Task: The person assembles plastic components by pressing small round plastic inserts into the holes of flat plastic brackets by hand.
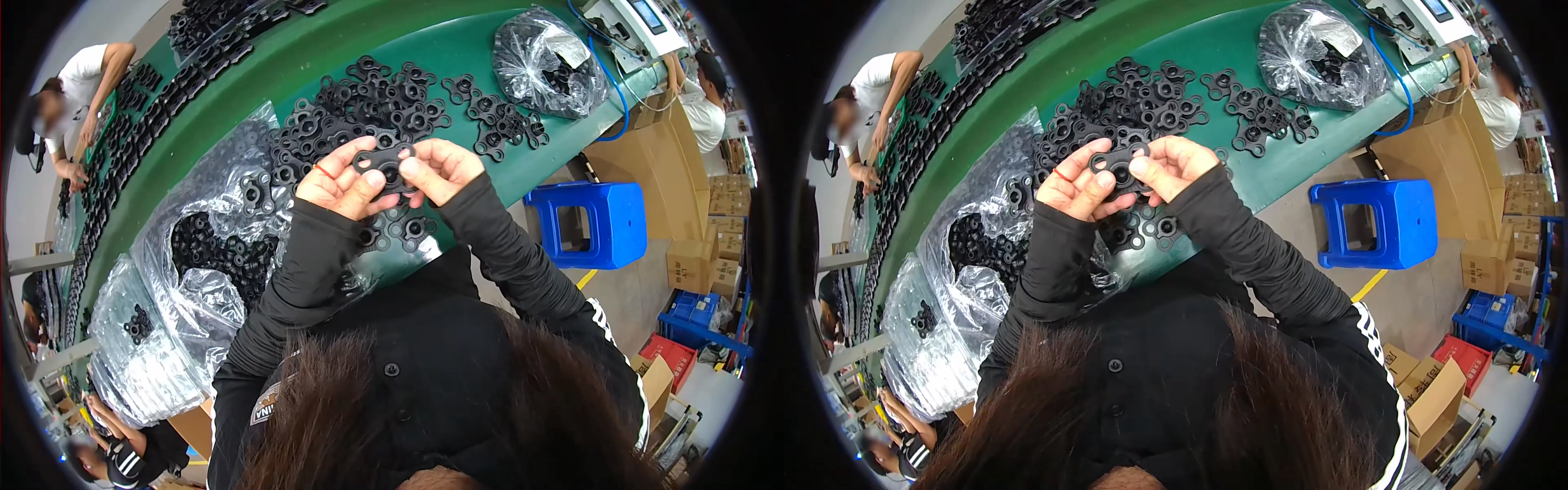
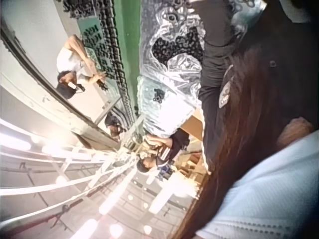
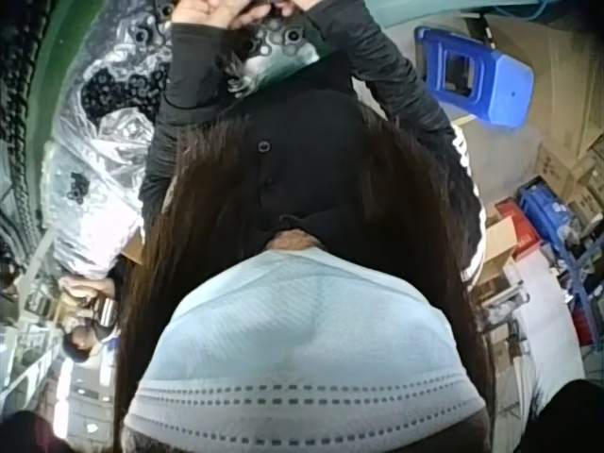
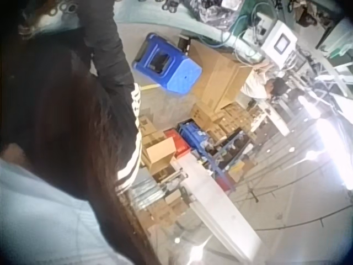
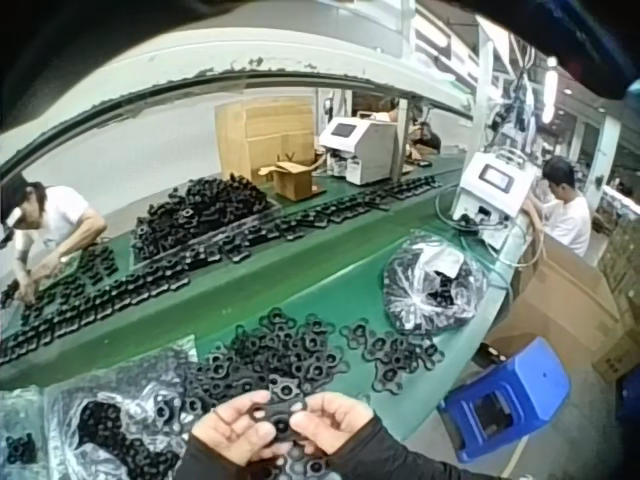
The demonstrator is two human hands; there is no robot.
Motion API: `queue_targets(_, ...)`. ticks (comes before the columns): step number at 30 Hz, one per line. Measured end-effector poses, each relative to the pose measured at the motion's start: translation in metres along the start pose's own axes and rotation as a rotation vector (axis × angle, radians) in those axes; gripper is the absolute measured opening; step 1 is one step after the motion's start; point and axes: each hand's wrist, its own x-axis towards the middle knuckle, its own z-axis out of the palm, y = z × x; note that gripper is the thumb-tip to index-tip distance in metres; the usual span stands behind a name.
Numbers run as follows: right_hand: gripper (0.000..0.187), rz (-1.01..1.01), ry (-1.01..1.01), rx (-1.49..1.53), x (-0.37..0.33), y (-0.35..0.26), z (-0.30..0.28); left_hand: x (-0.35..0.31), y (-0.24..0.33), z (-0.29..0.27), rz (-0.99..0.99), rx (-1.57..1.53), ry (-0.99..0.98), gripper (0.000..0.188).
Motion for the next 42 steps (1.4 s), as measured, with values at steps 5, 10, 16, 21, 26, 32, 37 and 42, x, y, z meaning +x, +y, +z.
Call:
queue_targets(5, 0.024, -0.587, 0.119, -1.002, 0.056, -0.019, -0.055, 0.018, 0.006, -0.032, 0.219, 0.378, 0.176, 0.043)
queue_targets(10, 0.029, -0.418, 0.129, -1.774, 0.114, -0.023, -0.119, 0.024, 0.008, -0.056, 0.437, 1.097, 0.372, 0.035)
queue_targets(16, 0.031, -0.216, 0.258, -1.612, 0.132, -0.033, -0.116, 0.027, 0.012, -0.036, 0.505, 0.748, 0.246, 0.027)
queue_targets(21, 0.022, -0.741, 0.129, -0.928, 0.082, -0.056, -0.067, 0.016, 0.018, -0.001, -0.097, -0.206, 0.089, 0.023)
queue_targets(26, 0.025, -1.058, -0.227, -0.925, 0.042, -0.047, -0.022, 0.019, 0.016, 0.017, -0.297, -0.537, -0.163, 0.034)
queue_targets(32, 0.021, -0.616, -0.015, -1.441, 0.121, -0.082, -0.207, 0.014, 0.0, -0.03, -0.284, -0.333, -0.229, 0.04)
queue_targets(37, 0.02, 0.038, 0.556, -1.924, 0.133, -0.078, -0.264, 0.009, -0.002, -0.051, -0.236, -0.581, -0.119, 0.043)
queue_targets(42, 0.03, -0.016, 0.629, -1.971, 0.127, -0.06, -0.263, -0.003, 0.015, -0.038, -0.235, -0.655, -0.079, 0.046)
